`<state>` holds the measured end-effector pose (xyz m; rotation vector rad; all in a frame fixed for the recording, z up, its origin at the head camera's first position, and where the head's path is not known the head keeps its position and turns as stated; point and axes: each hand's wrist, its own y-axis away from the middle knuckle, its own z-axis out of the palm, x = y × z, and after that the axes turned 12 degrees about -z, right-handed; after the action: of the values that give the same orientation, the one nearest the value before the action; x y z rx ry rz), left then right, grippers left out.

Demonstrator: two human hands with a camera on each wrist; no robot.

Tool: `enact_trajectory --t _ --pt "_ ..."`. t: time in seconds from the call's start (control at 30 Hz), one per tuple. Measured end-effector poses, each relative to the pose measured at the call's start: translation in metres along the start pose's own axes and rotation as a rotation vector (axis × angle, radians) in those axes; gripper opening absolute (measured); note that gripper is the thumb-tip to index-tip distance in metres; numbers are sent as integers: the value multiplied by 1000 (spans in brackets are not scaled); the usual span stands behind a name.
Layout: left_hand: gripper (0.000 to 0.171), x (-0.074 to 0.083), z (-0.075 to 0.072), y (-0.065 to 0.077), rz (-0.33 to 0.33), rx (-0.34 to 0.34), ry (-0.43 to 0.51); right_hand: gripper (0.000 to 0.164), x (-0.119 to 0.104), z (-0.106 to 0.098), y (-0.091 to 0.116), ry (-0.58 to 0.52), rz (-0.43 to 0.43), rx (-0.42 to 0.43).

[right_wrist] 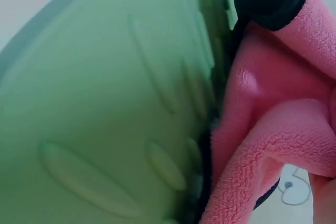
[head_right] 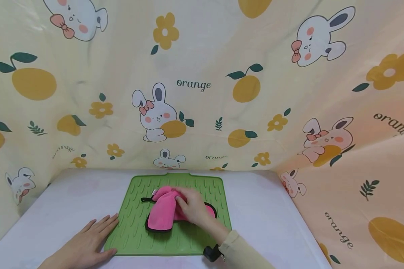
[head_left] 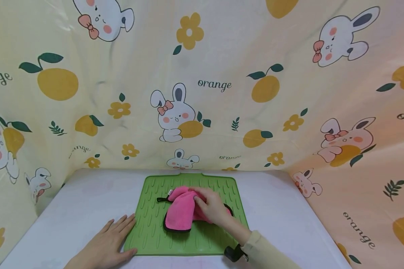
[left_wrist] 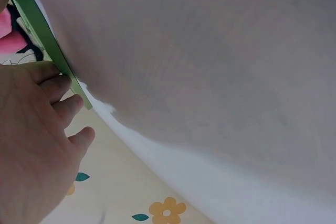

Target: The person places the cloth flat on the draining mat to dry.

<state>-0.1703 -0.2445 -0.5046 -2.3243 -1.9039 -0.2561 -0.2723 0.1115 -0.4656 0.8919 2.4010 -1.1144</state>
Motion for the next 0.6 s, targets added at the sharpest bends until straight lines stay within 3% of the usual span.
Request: enact_trajectory --t 0.27,0.6 --pt "97 2 -2 0 -5 -21 6 37 5 4 4 -22 33 -137" --pt "95 2 -1 1 9 25 -2 42 18 6 9 -44 123 -308"
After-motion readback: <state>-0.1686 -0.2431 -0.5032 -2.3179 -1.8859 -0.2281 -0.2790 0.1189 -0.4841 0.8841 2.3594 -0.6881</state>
